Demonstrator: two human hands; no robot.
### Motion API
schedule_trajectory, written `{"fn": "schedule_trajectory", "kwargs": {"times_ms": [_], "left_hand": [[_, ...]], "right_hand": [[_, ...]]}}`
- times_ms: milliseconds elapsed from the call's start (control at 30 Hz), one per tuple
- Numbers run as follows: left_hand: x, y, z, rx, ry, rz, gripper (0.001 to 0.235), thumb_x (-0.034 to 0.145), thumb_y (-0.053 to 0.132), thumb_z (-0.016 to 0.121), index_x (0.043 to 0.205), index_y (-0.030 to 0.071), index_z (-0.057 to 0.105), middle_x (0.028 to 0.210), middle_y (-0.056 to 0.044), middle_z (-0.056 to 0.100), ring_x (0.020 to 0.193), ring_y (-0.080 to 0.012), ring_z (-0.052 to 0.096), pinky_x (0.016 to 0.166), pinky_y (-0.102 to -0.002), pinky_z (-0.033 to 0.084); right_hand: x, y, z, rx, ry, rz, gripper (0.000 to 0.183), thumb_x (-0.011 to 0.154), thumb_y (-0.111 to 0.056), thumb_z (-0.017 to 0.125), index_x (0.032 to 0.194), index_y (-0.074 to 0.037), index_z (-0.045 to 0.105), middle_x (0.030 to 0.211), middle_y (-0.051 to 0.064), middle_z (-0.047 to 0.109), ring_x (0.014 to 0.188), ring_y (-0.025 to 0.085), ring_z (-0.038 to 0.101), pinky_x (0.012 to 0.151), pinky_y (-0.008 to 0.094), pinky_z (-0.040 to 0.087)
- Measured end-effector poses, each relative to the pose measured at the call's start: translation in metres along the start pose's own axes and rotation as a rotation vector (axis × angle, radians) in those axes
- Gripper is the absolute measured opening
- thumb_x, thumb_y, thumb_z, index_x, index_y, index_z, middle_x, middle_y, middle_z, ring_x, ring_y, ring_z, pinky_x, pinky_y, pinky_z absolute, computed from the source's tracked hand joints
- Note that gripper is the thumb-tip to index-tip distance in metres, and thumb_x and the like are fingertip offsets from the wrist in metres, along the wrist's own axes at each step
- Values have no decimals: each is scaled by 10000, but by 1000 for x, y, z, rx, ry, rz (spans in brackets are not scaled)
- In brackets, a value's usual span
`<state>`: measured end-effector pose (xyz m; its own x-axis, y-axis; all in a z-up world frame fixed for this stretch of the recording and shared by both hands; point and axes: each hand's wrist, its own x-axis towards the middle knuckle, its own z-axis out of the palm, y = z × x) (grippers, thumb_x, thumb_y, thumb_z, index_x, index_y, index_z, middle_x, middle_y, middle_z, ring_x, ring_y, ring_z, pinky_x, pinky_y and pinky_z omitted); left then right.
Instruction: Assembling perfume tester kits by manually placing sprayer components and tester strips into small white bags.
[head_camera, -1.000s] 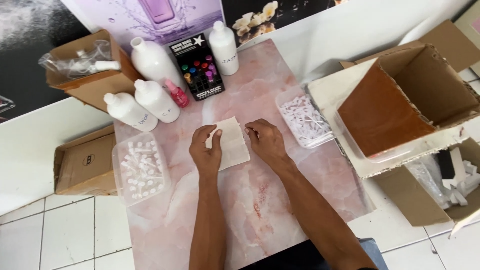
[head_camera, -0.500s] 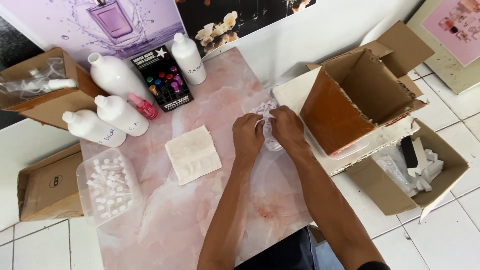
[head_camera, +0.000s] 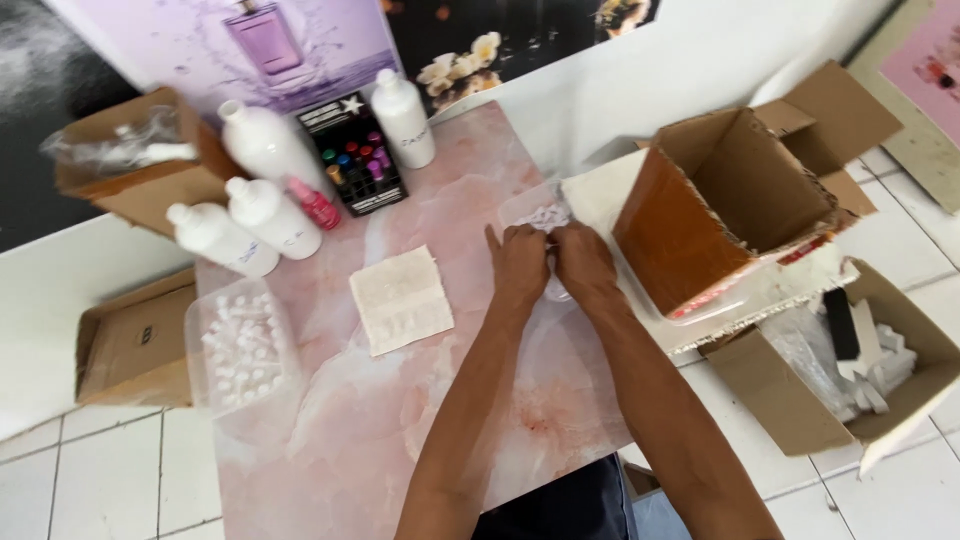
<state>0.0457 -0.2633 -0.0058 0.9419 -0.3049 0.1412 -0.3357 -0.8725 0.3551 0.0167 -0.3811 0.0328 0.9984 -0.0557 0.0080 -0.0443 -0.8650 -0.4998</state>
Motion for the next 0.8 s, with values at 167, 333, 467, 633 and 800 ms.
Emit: {"fn": "schedule_trajectory", "kwargs": {"times_ms": [167,333,467,633,800], "left_hand": [[-2,0,-12,-47,102,64,242,912,126,682,1150,139,725,1164,-94,705,1239,-318,599,1204,-663,231],[3,-7,-6,-208,351,167,280,881,77,740,1159,105,717,1013,-117,728,1042,-306,696,1089,-497,453],[-4,-17,-36,-461,544,201,296,834,30,766,1107,134,722,845,-46,717,859,-277,701,822,-393,558],[-25,-48,-76,-578,635,167,368,827,22,785,1164,159,726,853,-38,736,857,-249,713,847,-362,582],[-54,-95,-103,-808,644,66,333,842,-10,765,1133,151,762,854,-101,765,857,-297,745,830,-406,579]], "right_hand": [[1,18,13,106,232,-101,163,940,-82,671,1069,-147,746,1017,97,662,984,338,701,827,457,589],[-6,-1,-9,331,427,-325,136,901,46,705,995,-40,751,924,163,659,905,377,703,754,458,579],[-16,-45,-25,476,500,-444,205,875,163,738,1009,10,768,917,153,677,822,288,712,713,363,597],[-8,-86,-7,646,491,-477,222,866,155,782,1037,14,773,951,152,680,849,289,738,720,344,617],[-5,-135,29,878,392,-502,231,858,129,777,1064,30,748,951,163,696,832,283,752,716,359,634]]}}
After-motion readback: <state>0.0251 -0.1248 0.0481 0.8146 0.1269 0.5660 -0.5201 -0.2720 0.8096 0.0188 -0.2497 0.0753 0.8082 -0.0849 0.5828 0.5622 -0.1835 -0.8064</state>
